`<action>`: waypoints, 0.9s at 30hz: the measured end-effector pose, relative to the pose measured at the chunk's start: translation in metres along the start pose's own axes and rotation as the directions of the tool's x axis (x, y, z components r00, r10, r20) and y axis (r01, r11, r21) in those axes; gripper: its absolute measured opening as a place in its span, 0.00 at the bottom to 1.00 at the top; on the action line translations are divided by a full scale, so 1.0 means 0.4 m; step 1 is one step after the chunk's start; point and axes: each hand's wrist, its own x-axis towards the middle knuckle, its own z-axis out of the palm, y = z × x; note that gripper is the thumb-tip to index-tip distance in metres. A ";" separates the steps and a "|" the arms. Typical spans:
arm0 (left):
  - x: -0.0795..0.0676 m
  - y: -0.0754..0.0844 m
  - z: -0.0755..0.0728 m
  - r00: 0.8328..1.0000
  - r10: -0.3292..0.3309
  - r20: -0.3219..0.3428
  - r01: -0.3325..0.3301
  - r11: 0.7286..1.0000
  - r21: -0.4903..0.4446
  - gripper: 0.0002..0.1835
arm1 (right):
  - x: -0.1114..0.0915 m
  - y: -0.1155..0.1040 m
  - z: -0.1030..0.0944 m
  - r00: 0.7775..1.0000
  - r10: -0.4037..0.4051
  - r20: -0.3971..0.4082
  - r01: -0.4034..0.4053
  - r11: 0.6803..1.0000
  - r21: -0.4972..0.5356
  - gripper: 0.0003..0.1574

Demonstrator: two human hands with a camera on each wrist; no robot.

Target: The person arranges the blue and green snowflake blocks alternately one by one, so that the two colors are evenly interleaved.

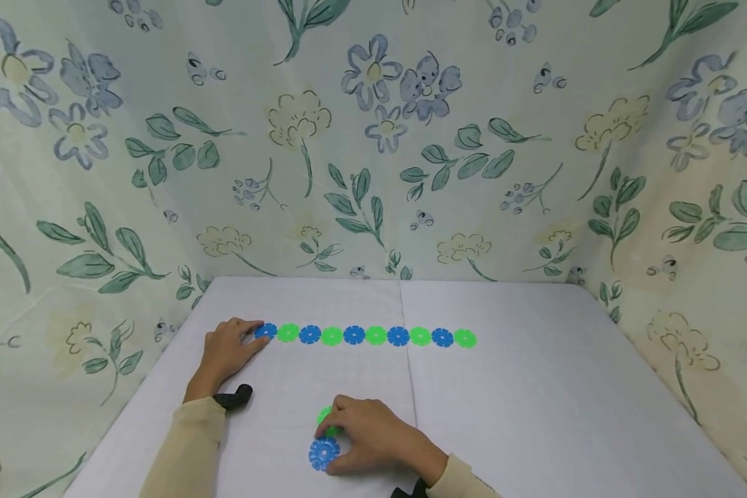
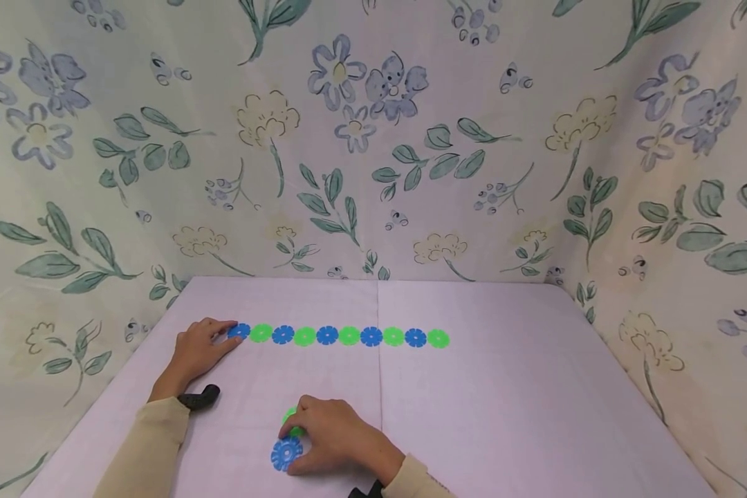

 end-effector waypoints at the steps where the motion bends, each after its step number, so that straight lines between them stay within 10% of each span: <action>1: 0.000 -0.001 0.001 1.000 0.000 0.001 0.000 1.000 0.004 0.31 | 0.000 0.000 0.001 1.000 -0.004 -0.003 0.004 1.000 -0.001 0.26; 27: -0.002 0.004 -0.001 1.000 -0.018 0.016 0.018 1.000 0.002 0.33 | 0.003 -0.005 0.004 0.982 -0.168 -0.089 0.151 0.974 -0.167 0.25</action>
